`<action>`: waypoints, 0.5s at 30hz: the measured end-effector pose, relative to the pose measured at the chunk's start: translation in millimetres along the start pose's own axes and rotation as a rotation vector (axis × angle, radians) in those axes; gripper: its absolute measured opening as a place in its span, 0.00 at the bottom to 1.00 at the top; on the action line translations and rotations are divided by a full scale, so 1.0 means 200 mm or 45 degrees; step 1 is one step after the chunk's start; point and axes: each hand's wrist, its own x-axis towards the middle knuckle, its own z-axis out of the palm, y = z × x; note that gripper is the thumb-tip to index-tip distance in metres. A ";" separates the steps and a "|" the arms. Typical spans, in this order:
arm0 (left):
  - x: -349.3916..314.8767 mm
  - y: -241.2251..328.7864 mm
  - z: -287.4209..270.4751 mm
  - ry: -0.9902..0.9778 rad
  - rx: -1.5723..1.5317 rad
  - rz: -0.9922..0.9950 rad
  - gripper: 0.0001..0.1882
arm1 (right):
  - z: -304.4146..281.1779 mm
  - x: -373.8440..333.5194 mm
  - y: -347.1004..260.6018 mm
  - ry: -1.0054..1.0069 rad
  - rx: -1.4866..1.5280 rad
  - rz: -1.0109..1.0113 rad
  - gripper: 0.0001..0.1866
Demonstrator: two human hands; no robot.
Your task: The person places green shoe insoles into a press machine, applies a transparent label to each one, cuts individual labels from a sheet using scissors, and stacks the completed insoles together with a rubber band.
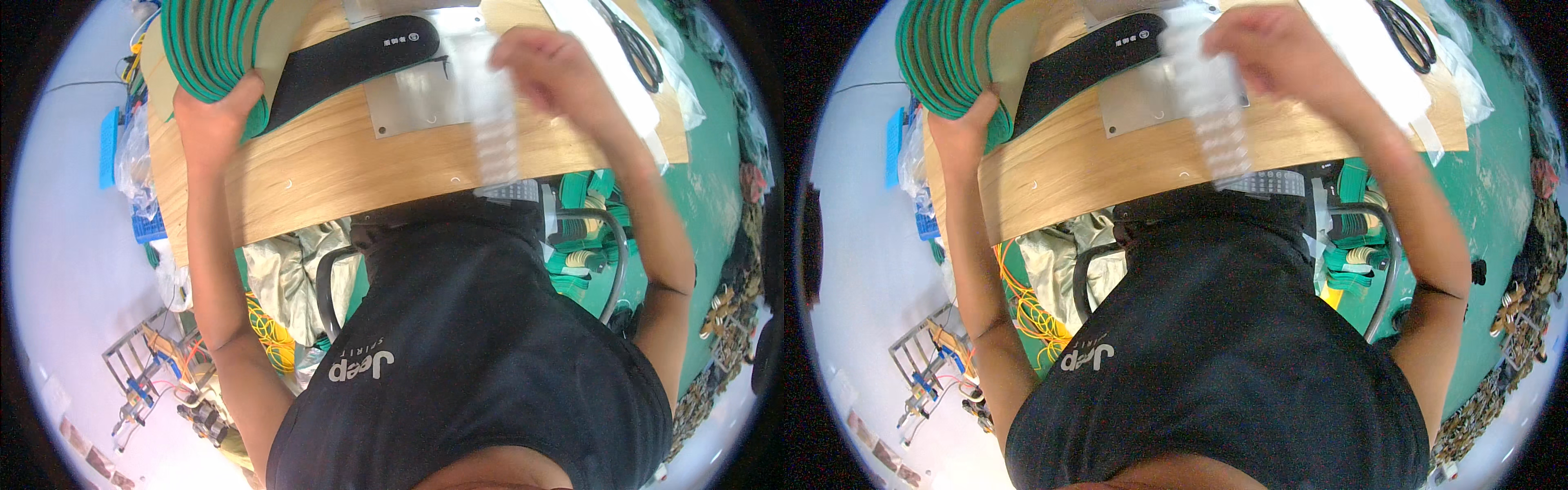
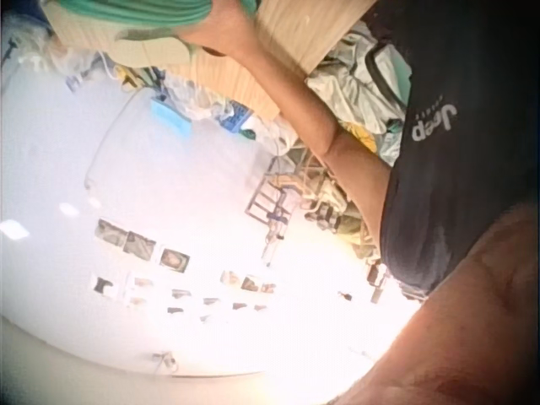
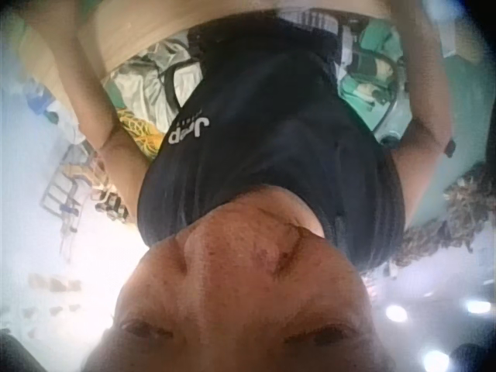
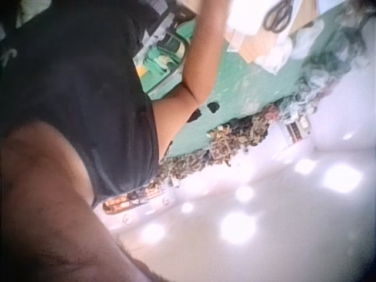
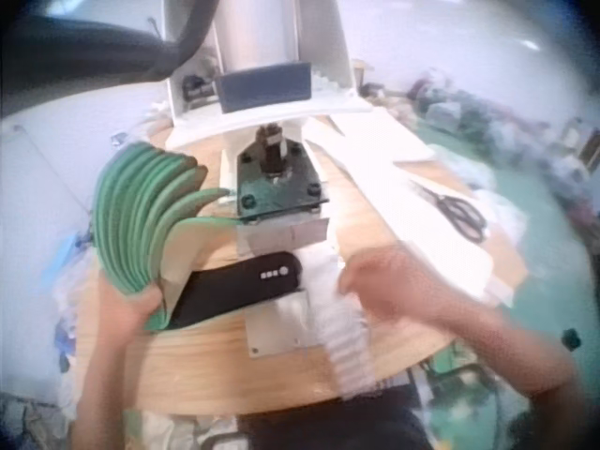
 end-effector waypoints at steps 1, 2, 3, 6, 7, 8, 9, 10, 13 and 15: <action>-0.02 0.01 -0.01 -0.014 0.049 -0.011 0.19 | -0.11 0.05 0.05 0.084 -0.026 -0.153 0.13; -0.04 0.03 -0.02 -0.071 0.087 0.011 0.23 | -0.24 0.11 0.07 0.155 -0.136 -0.185 0.14; -0.05 0.06 -0.02 -0.138 0.115 0.044 0.28 | -0.48 0.23 0.18 0.063 -0.351 -0.318 0.14; 0.03 0.04 -0.03 -0.521 -0.143 0.038 0.43 | -0.63 0.41 0.03 0.492 0.029 -0.193 0.11; 0.08 0.03 -0.03 -0.591 -0.454 -0.115 0.43 | -0.74 0.46 0.05 0.576 -0.030 -0.163 0.11; 0.10 0.02 -0.05 -0.642 -0.756 -0.288 0.44 | -0.78 0.50 0.05 0.637 -0.086 -0.138 0.11; 0.13 0.01 -0.09 -0.746 -0.861 -0.337 0.43 | -0.81 0.49 0.06 0.773 -0.101 -0.160 0.11; 0.15 -0.02 -0.13 -0.794 -0.582 -0.240 0.43 | -0.80 0.48 0.04 0.903 -0.116 -0.186 0.11; 0.16 -0.05 -0.21 -0.953 0.308 -0.103 0.43 | -0.68 0.37 -0.03 1.055 -0.081 -0.376 0.12; 0.21 -0.02 -0.18 -1.127 0.303 -0.303 0.44 | -0.48 0.16 -0.13 1.058 -0.139 -0.506 0.14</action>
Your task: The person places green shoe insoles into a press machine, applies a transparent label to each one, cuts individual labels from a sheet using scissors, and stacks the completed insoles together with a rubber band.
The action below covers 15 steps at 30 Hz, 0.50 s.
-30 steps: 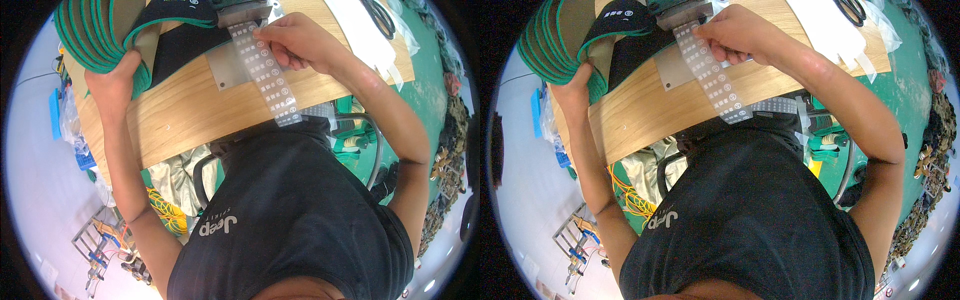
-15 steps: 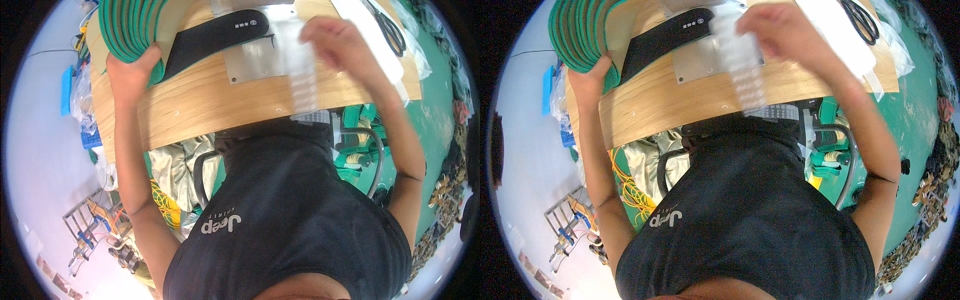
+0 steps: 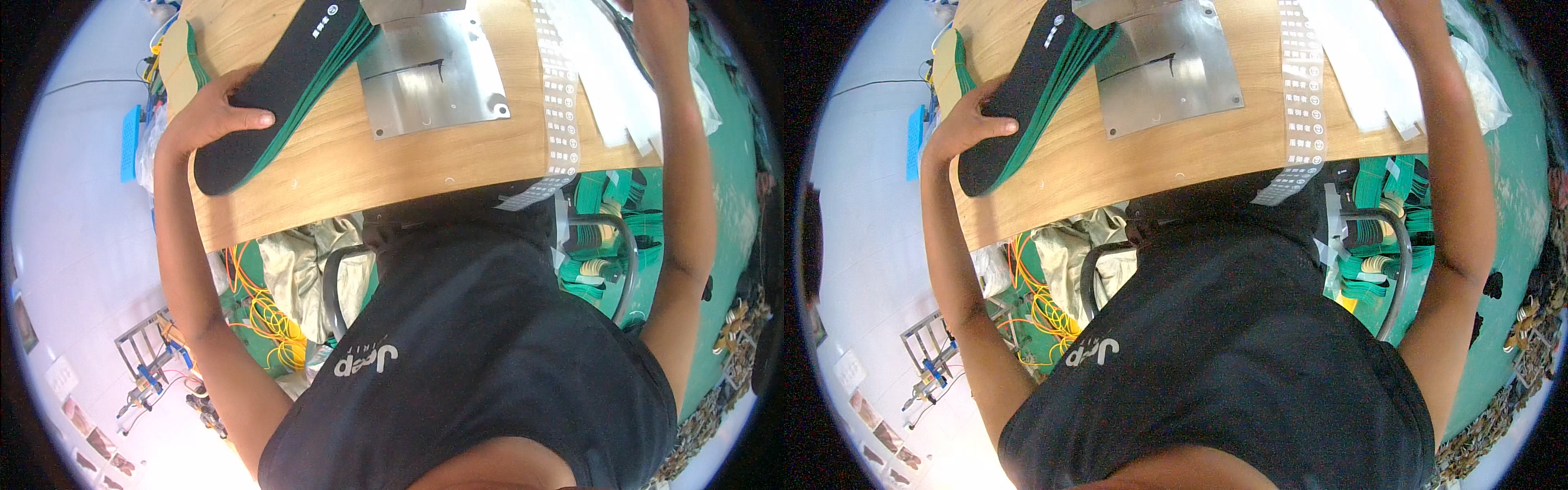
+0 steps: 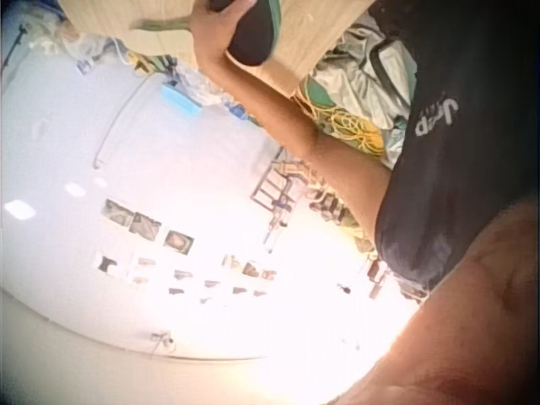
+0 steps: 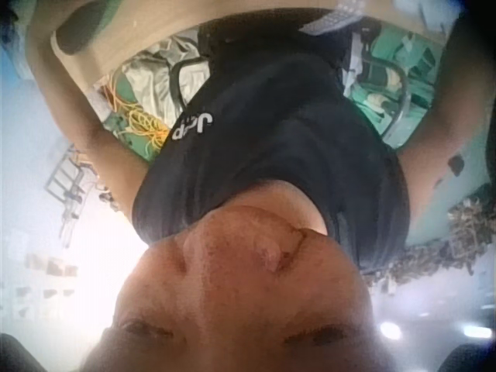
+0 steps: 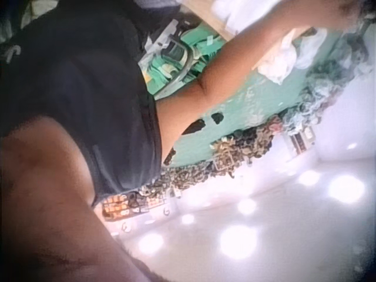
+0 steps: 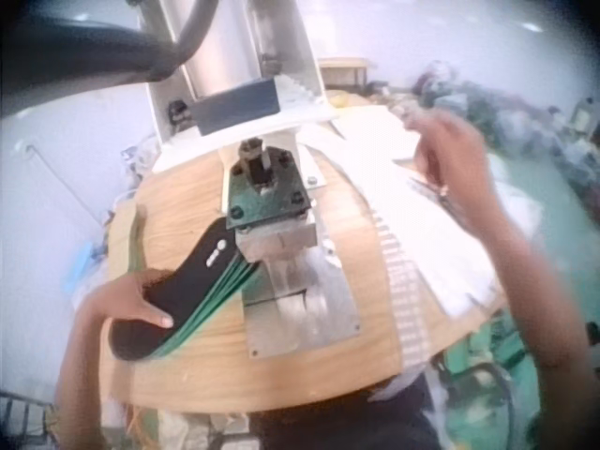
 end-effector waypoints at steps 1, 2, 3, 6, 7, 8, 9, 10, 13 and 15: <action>0.02 0.02 -0.02 -0.093 -0.026 -0.074 0.45 | 0.02 -0.13 -0.11 -0.029 -0.041 -0.080 0.15; -0.01 -0.03 0.02 0.041 -0.092 0.085 0.46 | 0.05 -0.22 -0.14 -0.163 -0.004 -0.092 0.16; -0.02 -0.03 0.03 0.100 -0.052 0.099 0.46 | 0.06 -0.31 -0.16 -0.293 0.010 -0.103 0.18; -0.12 0.09 0.04 0.329 0.184 0.131 0.42 | 0.19 -0.55 -0.29 -0.768 0.022 -0.638 0.05; -0.19 0.16 0.05 0.393 0.272 0.133 0.40 | 0.26 -0.62 -0.35 -0.847 0.055 -0.650 0.11; -0.25 0.25 0.05 0.452 0.358 0.137 0.38 | 0.35 -0.64 -0.45 -0.699 -0.020 -0.996 0.18; -0.29 0.31 0.08 0.510 0.439 0.162 0.36 | 0.44 -0.64 -0.52 -0.577 0.143 -1.177 0.23; -0.31 0.34 0.12 0.534 0.411 0.232 0.33 | 0.52 -0.64 -0.61 -0.525 0.104 -1.151 0.26; -0.46 0.35 0.18 0.560 0.539 0.338 0.32 | 0.70 -0.56 -0.57 -0.917 -0.363 -1.349 0.29; -0.53 0.23 0.20 0.625 0.339 0.414 0.36 | 0.74 -0.56 -0.50 -1.138 -0.490 -1.238 0.30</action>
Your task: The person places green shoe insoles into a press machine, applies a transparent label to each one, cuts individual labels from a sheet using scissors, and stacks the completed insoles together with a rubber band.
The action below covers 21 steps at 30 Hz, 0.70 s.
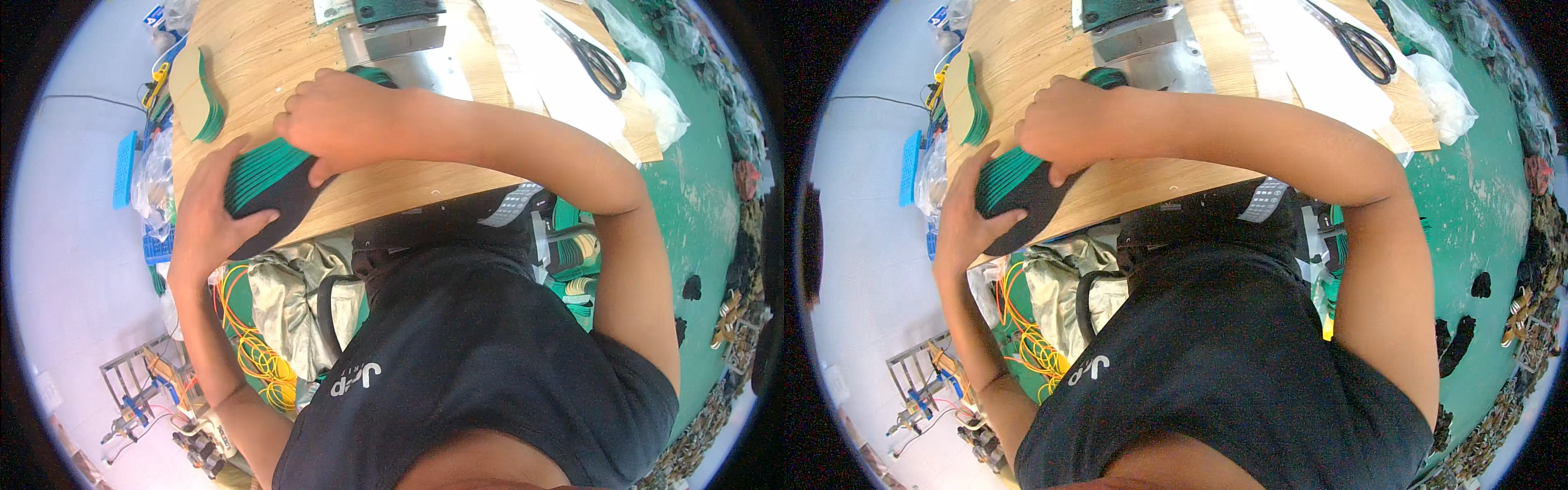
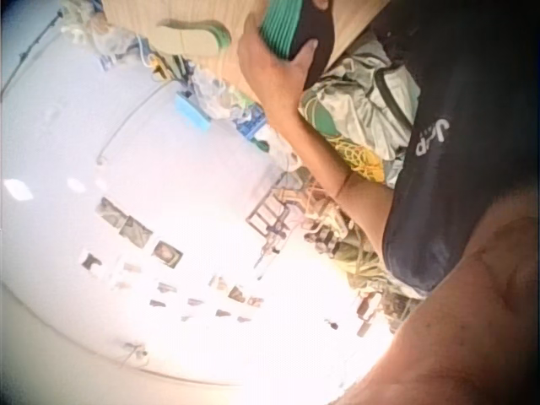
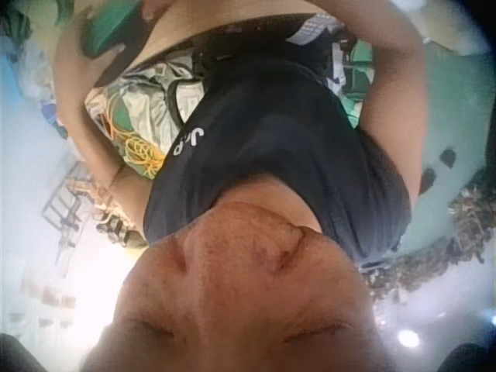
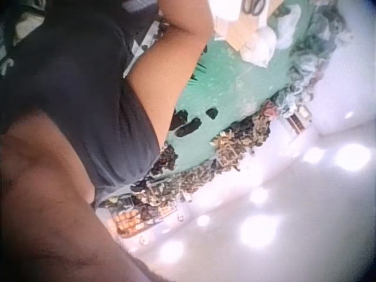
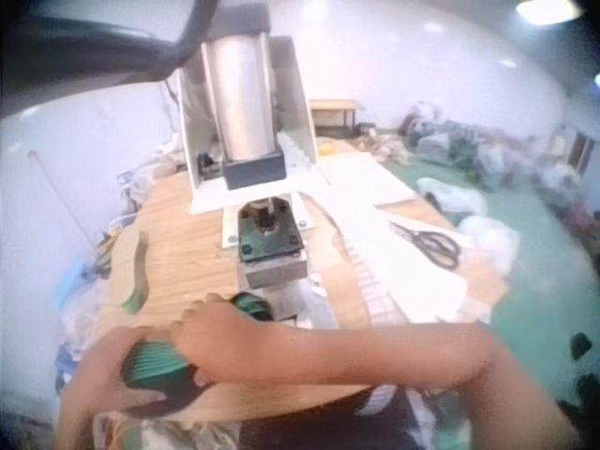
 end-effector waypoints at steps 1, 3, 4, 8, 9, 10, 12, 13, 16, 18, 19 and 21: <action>-0.07 -0.07 0.03 0.048 -0.130 -0.039 0.37 | 0.03 0.02 0.00 -0.117 0.031 0.025 0.30; -0.24 -0.18 0.08 0.196 -0.346 -0.164 0.38 | 0.03 0.03 -0.06 -0.020 0.061 -0.022 0.29; -0.31 -0.21 0.13 0.284 -0.428 -0.235 0.37 | 0.05 0.03 -0.10 0.023 0.086 -0.048 0.28; -0.31 -0.23 0.21 0.573 -0.313 -0.080 0.38 | 0.15 0.07 -0.15 -0.113 0.277 0.082 0.29; -0.26 -0.24 0.21 0.653 -0.427 -0.009 0.39 | 0.16 0.07 -0.14 -0.103 0.294 0.092 0.30; -0.20 -0.26 0.21 0.722 -0.538 0.070 0.40 | 0.14 0.05 -0.12 -0.087 0.314 0.110 0.30; -0.05 -0.47 0.23 0.874 -1.042 0.148 0.37 | 0.06 -0.05 -0.12 -0.106 0.318 0.117 0.29; -0.01 -0.54 0.18 0.971 -0.914 -0.019 0.32 | 0.01 -0.12 -0.14 -0.103 0.331 0.128 0.28; 0.12 -0.92 0.13 1.118 -0.828 -0.486 0.22 | -0.22 -0.39 -0.10 -0.105 0.272 0.309 0.27; 0.16 -1.22 0.10 1.041 -0.580 -0.776 0.27 | -0.41 -0.61 -0.03 -0.021 0.220 0.485 0.28; 0.18 -1.40 0.10 0.995 -0.337 -0.852 0.29 | -0.48 -0.73 0.02 0.065 0.186 0.588 0.29; 0.38 -1.49 0.10 0.801 -0.171 -0.827 0.31 | -0.59 -0.98 0.12 0.331 -0.143 0.811 0.32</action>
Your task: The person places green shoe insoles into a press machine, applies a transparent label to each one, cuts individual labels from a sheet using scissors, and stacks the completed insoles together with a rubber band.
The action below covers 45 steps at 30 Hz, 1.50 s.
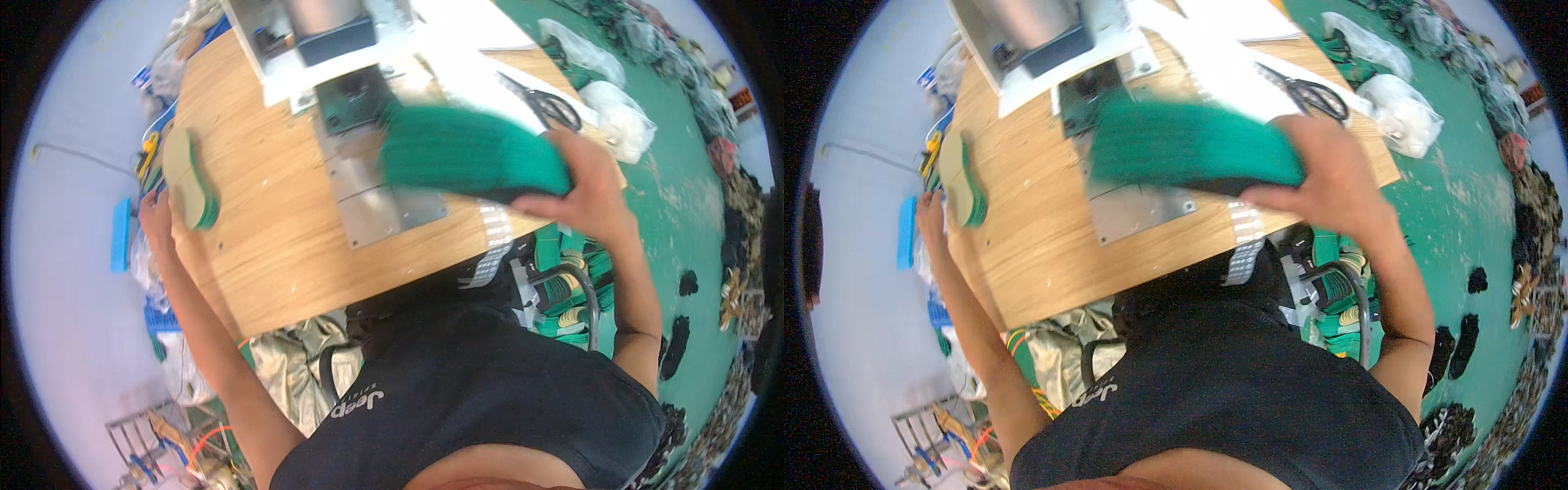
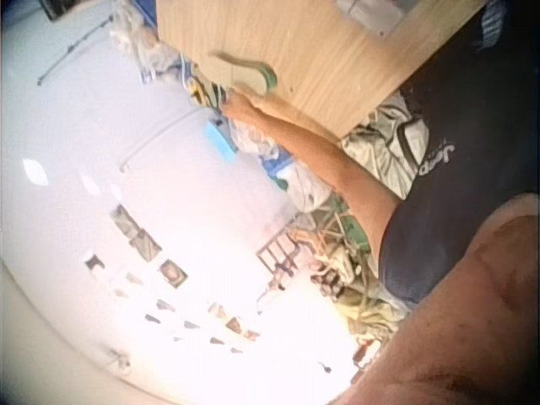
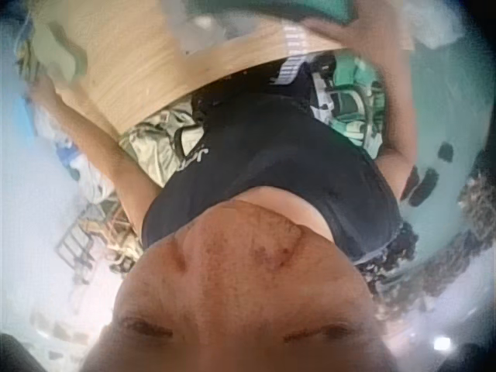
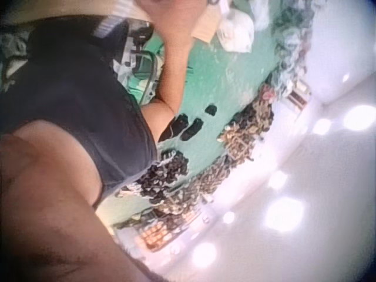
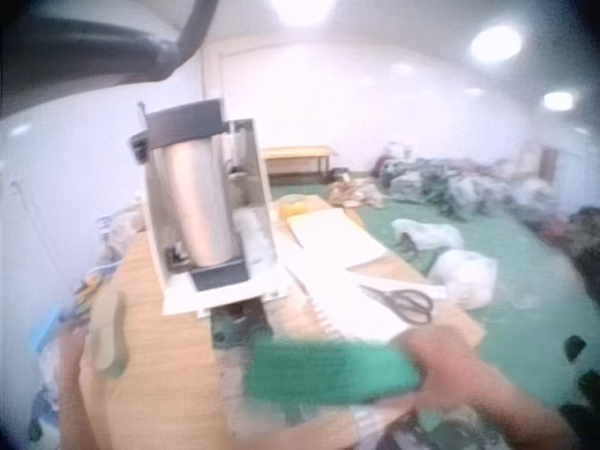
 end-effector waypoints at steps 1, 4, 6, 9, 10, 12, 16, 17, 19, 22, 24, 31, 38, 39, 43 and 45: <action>0.04 0.05 0.02 -0.051 0.123 0.031 0.32 | -0.06 -0.01 0.07 0.095 -0.072 0.203 0.33; -0.09 0.45 0.19 -0.365 0.370 -0.014 0.38 | -0.14 0.08 0.45 0.191 0.116 0.422 0.34; -0.24 0.72 0.26 -0.433 0.743 0.015 0.42 | -0.11 0.20 0.73 0.418 0.085 0.495 0.38; -0.07 0.39 0.14 -0.442 0.392 0.136 0.40 | -0.03 0.51 0.88 0.347 0.392 0.663 0.30; -0.13 0.44 0.10 -0.396 0.188 0.041 0.34 | -0.01 0.60 0.83 0.399 0.518 0.803 0.22; -0.16 0.39 -0.01 -0.415 -0.471 -0.110 0.28 | 0.08 0.70 1.09 0.171 0.656 0.806 0.32; -0.24 0.18 -0.10 -0.396 -1.202 -0.481 0.16 | 0.41 0.76 1.58 -0.285 0.193 0.740 0.43; -0.25 0.15 -0.08 -0.437 -1.149 -0.466 0.16 | 0.48 0.74 1.70 -0.259 -0.201 0.734 0.46; -0.29 0.01 -0.12 -0.473 -1.008 -0.467 0.17 | 0.50 0.75 1.71 -0.190 -0.061 0.724 0.47; -0.43 0.34 -0.22 -0.581 -1.139 -0.465 0.24 | 0.32 0.67 1.45 -0.351 -0.146 0.687 0.49; -0.40 0.43 -0.24 -0.585 -0.855 -0.431 0.23 | 0.31 0.57 1.45 -0.258 -0.261 0.533 0.47; -0.33 0.39 -0.09 -0.488 -0.701 -0.410 0.23 | 0.16 0.24 1.50 -0.272 -0.118 0.531 0.41; -0.70 0.51 -0.39 -0.072 -1.392 0.066 0.27 | 0.14 0.38 0.21 0.280 0.401 -0.159 0.25; -0.76 0.56 -0.42 -0.030 -1.495 0.021 0.27 | 0.18 0.37 0.02 0.303 0.485 -0.421 0.18; -1.04 0.98 -0.22 0.026 -1.705 -0.269 0.32 | 0.42 0.45 -0.45 0.196 0.627 -0.582 0.15; -1.23 1.28 -0.15 0.028 -1.781 -0.366 0.31 | 0.58 0.49 -0.63 0.410 0.847 -0.704 0.15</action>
